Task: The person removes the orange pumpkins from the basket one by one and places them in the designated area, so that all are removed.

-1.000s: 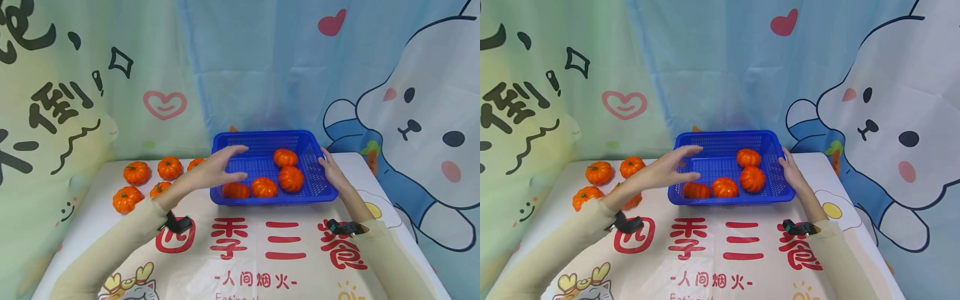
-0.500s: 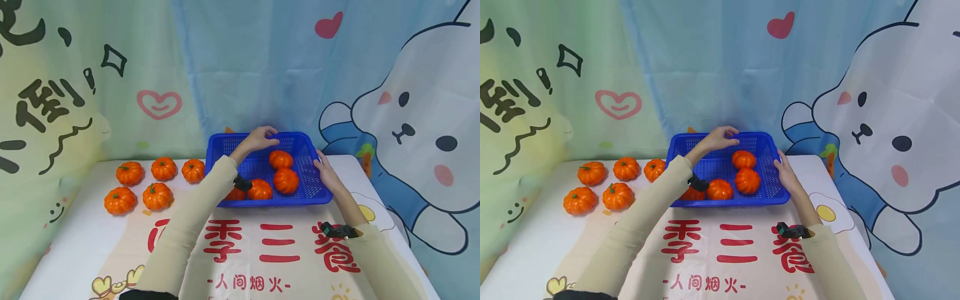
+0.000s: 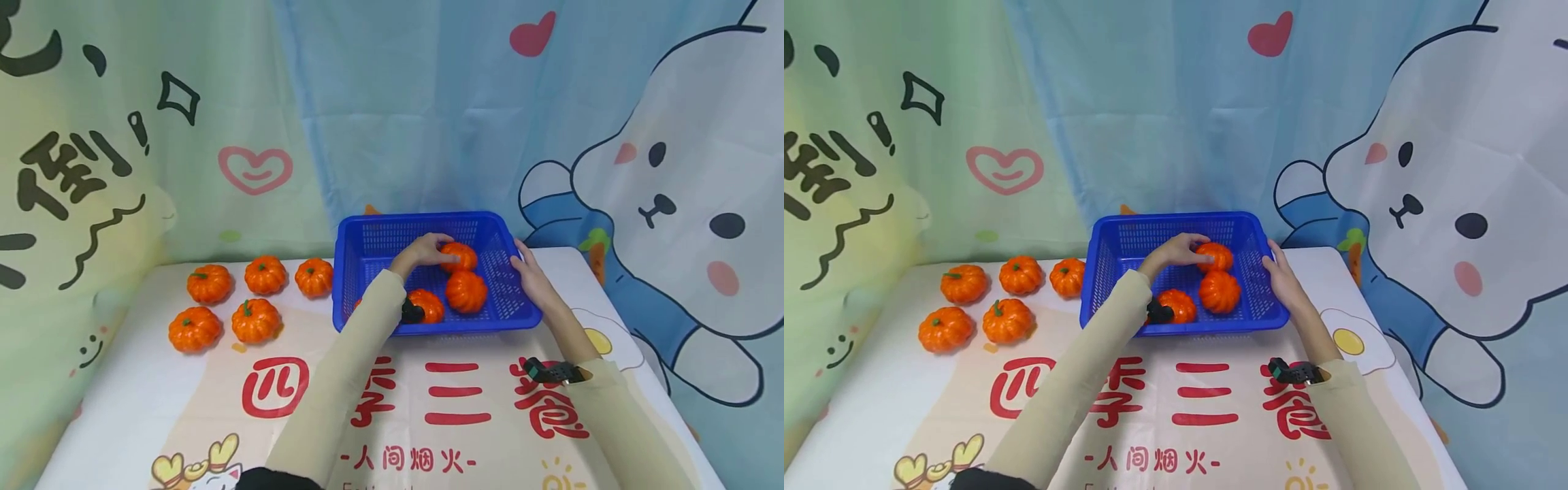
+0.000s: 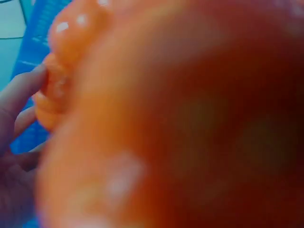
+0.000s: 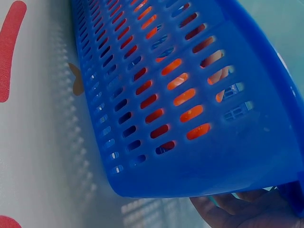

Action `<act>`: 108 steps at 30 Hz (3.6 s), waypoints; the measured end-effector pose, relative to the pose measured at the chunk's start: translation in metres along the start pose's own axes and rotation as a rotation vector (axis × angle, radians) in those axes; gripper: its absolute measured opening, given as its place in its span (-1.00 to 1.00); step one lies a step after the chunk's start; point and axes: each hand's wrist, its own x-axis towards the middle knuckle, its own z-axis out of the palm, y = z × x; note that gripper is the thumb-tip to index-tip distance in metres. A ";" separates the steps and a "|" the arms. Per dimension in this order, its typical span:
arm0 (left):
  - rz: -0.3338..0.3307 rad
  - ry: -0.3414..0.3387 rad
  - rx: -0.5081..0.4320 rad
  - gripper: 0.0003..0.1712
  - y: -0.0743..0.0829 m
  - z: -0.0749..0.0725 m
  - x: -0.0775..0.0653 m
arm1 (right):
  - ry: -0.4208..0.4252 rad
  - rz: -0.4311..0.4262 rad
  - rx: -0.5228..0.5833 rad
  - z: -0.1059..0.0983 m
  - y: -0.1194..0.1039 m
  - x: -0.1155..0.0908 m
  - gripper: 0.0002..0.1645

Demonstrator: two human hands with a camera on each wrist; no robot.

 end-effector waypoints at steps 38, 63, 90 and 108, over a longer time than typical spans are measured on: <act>0.283 0.017 -0.164 -0.41 -0.004 0.002 -0.246 | -0.005 0.007 -0.011 0.000 -0.002 0.000 -0.28; 0.031 0.389 0.098 -0.06 -0.090 -0.037 -0.318 | -0.016 0.017 -0.021 0.000 -0.003 0.000 -0.26; 0.011 0.454 0.115 0.01 -0.117 -0.033 -0.312 | -0.010 -0.010 -0.011 0.001 0.000 0.000 -0.26; 0.042 0.486 0.153 -0.08 -0.126 -0.026 -0.307 | -0.010 -0.017 -0.006 0.002 -0.003 -0.001 -0.26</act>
